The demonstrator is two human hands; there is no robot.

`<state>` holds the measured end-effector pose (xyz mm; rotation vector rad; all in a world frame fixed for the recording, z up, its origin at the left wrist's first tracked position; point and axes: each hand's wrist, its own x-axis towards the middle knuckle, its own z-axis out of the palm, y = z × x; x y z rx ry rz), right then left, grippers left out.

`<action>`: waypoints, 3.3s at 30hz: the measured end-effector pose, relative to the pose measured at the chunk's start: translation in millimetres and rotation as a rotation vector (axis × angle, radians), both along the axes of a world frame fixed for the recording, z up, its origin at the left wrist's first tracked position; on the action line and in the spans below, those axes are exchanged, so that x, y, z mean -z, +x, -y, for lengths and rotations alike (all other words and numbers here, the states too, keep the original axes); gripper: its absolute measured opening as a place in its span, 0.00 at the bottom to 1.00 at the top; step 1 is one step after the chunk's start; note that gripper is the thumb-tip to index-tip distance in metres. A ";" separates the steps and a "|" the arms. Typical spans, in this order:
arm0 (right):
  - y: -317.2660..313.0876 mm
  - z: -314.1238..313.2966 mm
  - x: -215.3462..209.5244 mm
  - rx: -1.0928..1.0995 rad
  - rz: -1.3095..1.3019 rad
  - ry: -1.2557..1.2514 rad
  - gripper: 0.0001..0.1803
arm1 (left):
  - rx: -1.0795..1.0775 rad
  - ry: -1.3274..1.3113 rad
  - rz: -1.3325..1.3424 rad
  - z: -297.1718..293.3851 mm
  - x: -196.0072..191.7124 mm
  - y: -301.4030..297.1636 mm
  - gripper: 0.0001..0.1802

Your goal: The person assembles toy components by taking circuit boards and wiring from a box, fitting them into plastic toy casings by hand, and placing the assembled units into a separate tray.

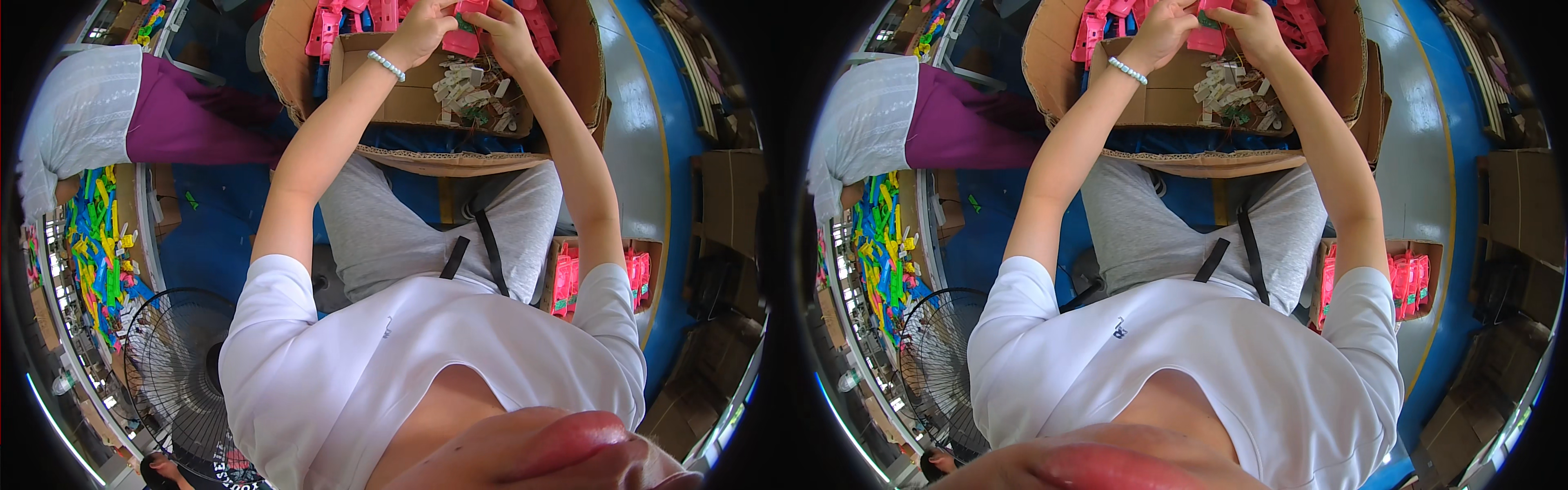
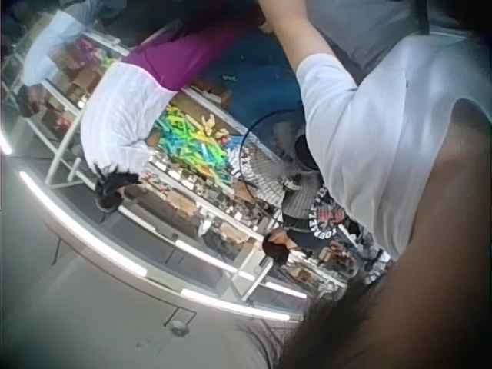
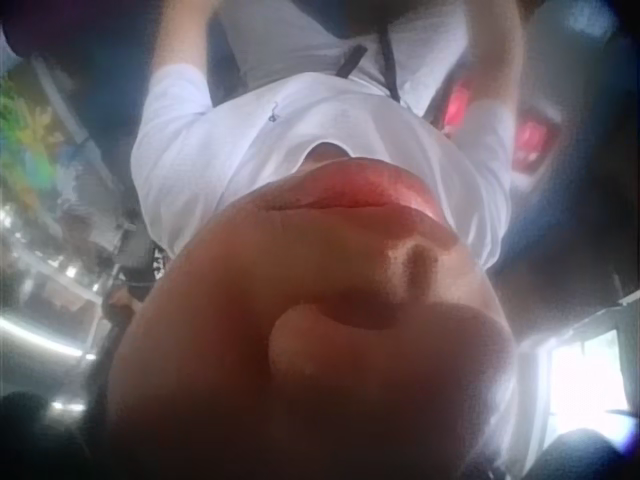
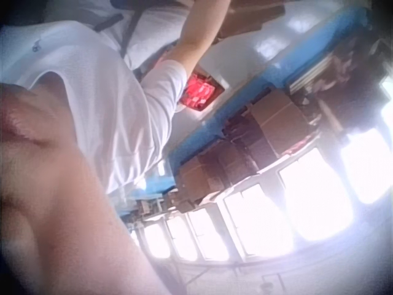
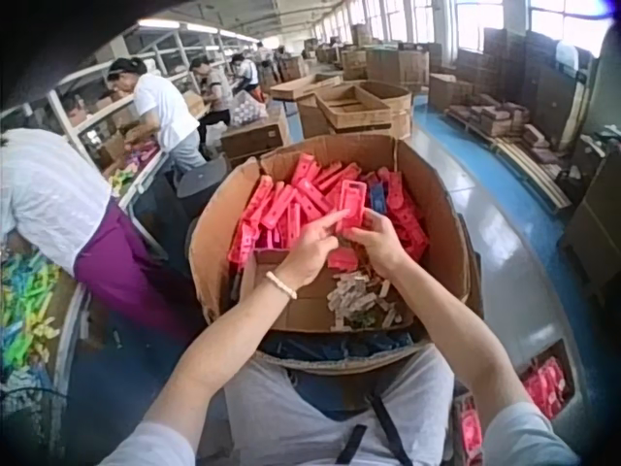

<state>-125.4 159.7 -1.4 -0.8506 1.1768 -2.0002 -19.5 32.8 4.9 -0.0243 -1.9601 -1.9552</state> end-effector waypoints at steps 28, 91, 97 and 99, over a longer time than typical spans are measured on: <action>-8.5 3.6 15.9 -0.076 -0.008 -0.043 0.21 | -0.041 -0.287 0.039 20.3 8.3 -2.5 0.25; -22.1 -6.4 13.6 -0.172 0.061 0.048 0.23 | -0.151 -0.347 -0.014 12.1 2.6 0.5 0.24; -15.5 3.1 21.1 -0.050 -0.078 0.009 0.26 | -0.127 -0.295 -0.025 10.1 7.4 -0.6 0.24; -15.5 2.7 22.3 -0.090 -0.019 -0.016 0.26 | -0.148 -0.370 -0.035 9.2 5.6 0.2 0.24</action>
